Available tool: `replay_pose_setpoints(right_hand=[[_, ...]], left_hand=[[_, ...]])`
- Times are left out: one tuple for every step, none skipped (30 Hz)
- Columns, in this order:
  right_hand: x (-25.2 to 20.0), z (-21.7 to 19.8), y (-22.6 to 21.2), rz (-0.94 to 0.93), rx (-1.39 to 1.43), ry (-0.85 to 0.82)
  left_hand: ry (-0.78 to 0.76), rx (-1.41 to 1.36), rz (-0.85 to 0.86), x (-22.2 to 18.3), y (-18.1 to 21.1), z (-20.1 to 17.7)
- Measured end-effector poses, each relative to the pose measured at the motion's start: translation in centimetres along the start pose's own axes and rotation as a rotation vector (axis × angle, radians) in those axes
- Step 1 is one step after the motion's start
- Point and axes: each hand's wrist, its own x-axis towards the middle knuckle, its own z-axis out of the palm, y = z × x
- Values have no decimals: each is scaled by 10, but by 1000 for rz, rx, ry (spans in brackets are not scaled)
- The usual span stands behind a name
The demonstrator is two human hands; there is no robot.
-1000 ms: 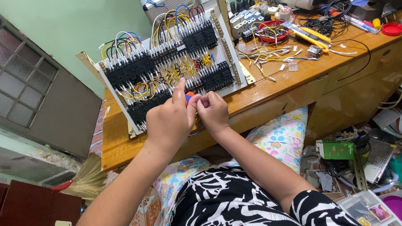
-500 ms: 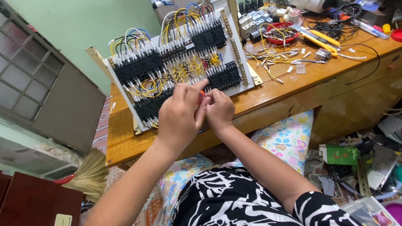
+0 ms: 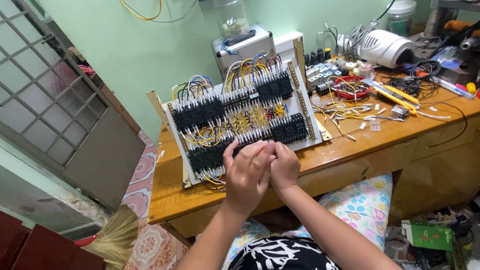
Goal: Connecting and securing multiple electrical wires to terminal blocks on a control panel using a screwdriver.
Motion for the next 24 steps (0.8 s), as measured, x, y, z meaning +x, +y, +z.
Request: replay_pose_setpoints(right_hand=[[3, -2, -5, -5, 0, -1], [5, -4, -10, 20, 19, 4], [4, -7, -14, 48, 38, 4], [5, -11, -21, 45, 36, -1], [7, -15, -26, 25, 23, 10], [10, -19, -32, 5, 11, 20], [7, -15, -22, 1, 9, 19], [4, -10, -11, -26, 42, -15], [0, -6, -1, -54, 76, -50], [0, -5, 1, -57, 77, -52], [0, -3, 3, -40, 100, -48], [-1, -2, 5, -24, 123, -44], [-1, -2, 5, -24, 124, -47], [-2, -1, 6, -25, 66, -40], [-2, -1, 6, -25, 8, -30], [-1, -4, -4, -26, 9, -31], [1, -8, -13, 17, 10, -14], [4, -11, -23, 59, 12, 4], [3, -11, -20, 59, 11, 5], [3, -11, -17, 28, 57, -6], [4, -10, -15, -4, 103, -17], [4, -8, -9, -7, 104, -15], [2, -7, -4, -11, 104, -38], [1, -6, 1, -15, 104, -62]], left_hand=[[5, 1, -1, -1, 2, 2], [24, 6, -33, -3, 5, 5], [40, 11, -70, -6, 9, 7], [42, 12, -76, -6, 13, 4], [29, 27, -85, -5, 16, 3], [16, 42, -94, -4, 19, 2], [20, 41, -97, -8, 17, 5], [73, 118, -86, -12, 15, 8], [127, 197, -75, -17, 13, 12], [130, 199, -77, -19, 12, 12], [124, 176, -85, -21, 11, 13], [118, 153, -92, -23, 10, 13], [117, 154, -95, -23, 14, 12], [107, 147, -101, -23, 17, 12], [97, 139, -106, -23, 20, 11], [97, 140, -107, -20, 24, 8], [67, 125, -125, -16, 28, 6], [38, 109, -144, -12, 31, 4], [38, 108, -143, -12, 29, 4], [56, 158, -132, -12, 28, 4], [77, 209, -119, -10, 26, 4], [80, 209, -118, -10, 24, 3], [89, 211, -117, -10, 23, 1], [99, 212, -116, -10, 21, -1]])
